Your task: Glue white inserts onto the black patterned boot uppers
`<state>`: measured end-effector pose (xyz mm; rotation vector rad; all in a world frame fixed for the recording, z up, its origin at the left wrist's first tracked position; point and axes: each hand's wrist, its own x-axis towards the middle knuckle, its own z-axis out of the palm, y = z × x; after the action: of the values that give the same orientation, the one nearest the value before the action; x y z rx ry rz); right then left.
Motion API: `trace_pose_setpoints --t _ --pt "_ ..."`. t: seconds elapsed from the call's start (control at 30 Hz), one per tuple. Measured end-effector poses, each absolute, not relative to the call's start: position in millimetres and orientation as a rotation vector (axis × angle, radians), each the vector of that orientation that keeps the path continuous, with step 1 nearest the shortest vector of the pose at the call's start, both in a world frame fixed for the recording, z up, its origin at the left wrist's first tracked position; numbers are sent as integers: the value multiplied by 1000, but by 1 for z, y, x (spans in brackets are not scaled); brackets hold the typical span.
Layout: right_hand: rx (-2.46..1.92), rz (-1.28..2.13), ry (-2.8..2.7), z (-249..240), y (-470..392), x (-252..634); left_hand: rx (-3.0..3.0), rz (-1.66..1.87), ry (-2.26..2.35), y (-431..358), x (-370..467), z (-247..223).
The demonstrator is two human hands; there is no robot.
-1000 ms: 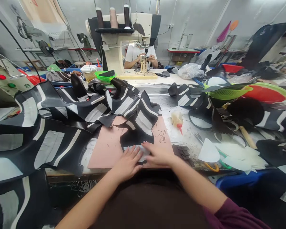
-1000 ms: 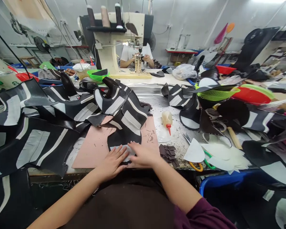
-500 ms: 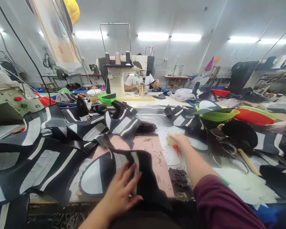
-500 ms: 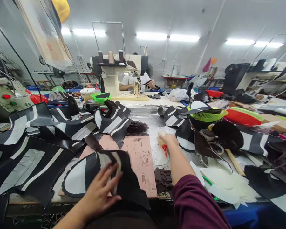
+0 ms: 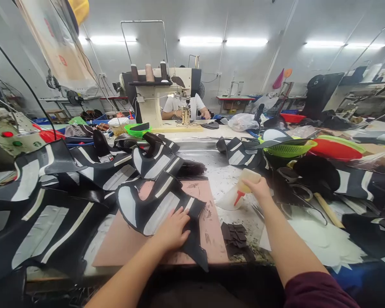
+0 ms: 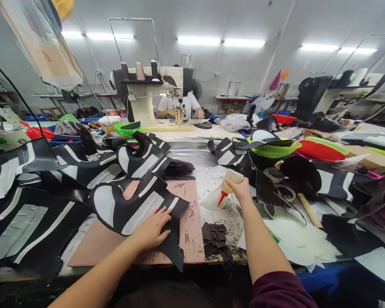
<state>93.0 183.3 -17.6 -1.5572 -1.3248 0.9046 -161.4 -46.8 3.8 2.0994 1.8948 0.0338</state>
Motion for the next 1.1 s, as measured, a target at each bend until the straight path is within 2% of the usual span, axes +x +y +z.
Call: trace_pose_setpoints --t 0.13,0.33,0.47,0.63,0.83,0.97,1.1 --pt "-1612 810 -1468 -12 170 68 2051 15 2001 -50 -157 -3" --pt "-1506 1016 -1352 -12 162 53 2172 -36 1968 -43 -159 15" --pt "-1379 1140 -1225 -11 168 59 2425 -94 1822 -2 -136 27" --pt "-1270 1278 -1059 -7 174 60 2566 -192 1533 61 -87 10" --pt "-1087 1305 -850 19 184 77 2552 -199 1567 87 -64 -8" --pt "-921 1296 -680 31 175 82 2510 -84 1638 89 -70 6" --pt "-896 1365 -698 20 146 84 2385 3 1709 74 -111 35"
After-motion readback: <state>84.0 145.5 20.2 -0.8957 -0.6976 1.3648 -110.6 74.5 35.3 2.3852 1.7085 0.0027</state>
